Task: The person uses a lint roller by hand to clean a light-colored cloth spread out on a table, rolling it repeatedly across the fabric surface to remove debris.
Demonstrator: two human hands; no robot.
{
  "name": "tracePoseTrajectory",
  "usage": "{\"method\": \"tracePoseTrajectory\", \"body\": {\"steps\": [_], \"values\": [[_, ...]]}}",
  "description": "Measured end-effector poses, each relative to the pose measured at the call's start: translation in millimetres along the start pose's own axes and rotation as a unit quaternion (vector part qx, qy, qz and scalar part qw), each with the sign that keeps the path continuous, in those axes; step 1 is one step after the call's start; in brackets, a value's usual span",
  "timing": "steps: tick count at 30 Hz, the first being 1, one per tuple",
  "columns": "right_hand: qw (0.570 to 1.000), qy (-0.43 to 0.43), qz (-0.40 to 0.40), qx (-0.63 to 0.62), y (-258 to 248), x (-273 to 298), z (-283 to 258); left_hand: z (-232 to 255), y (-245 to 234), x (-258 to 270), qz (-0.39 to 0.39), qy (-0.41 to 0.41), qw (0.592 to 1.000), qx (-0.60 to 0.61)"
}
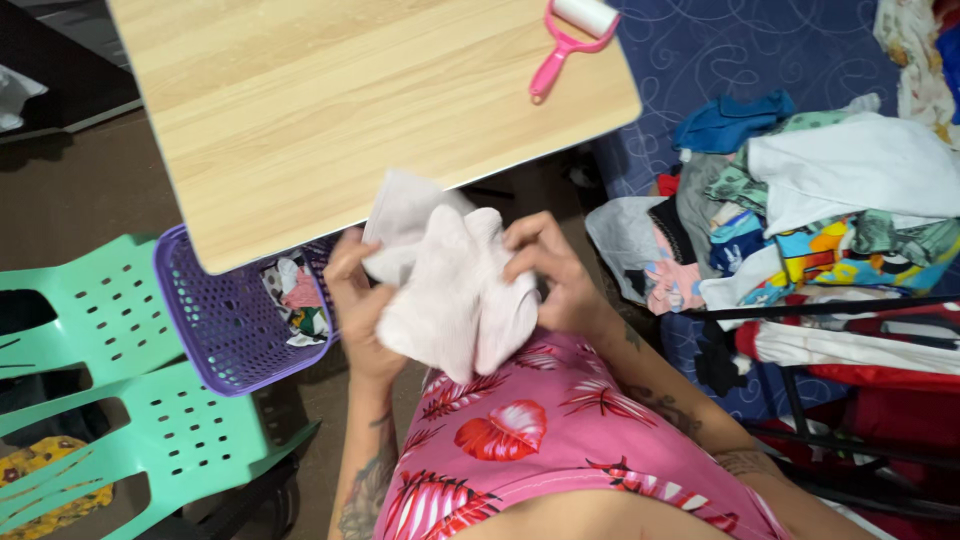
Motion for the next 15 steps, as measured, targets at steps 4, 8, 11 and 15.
{"method": "tracePoseTrajectory", "body": {"steps": [4,8,11,15], "values": [[0.982,0.188,0.004,0.007,-49,65,120,-51,26,53,0.033,-0.117,0.993,0.003],[0.905,0.314,0.041,0.283,-137,191,252,-124,34,138,0.088,-0.29,0.938,-0.166],[0.835,0.397,-0.211,0.317,-142,310,317,-154,69,210,-0.185,-0.262,0.898,-0.3],[0.796,0.396,-0.41,0.204,-132,368,315,-165,117,330,-0.418,-0.465,0.778,-0.069]]}}
Point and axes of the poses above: each hand's wrist, its own x-axis away from the middle knuckle, its own y-axis out of the palm, z = x × y, the point moved 9 cm from there along -x, towards the middle knuckle, and after that the axes turned 6 degrees about z, right-handed, at the moved point
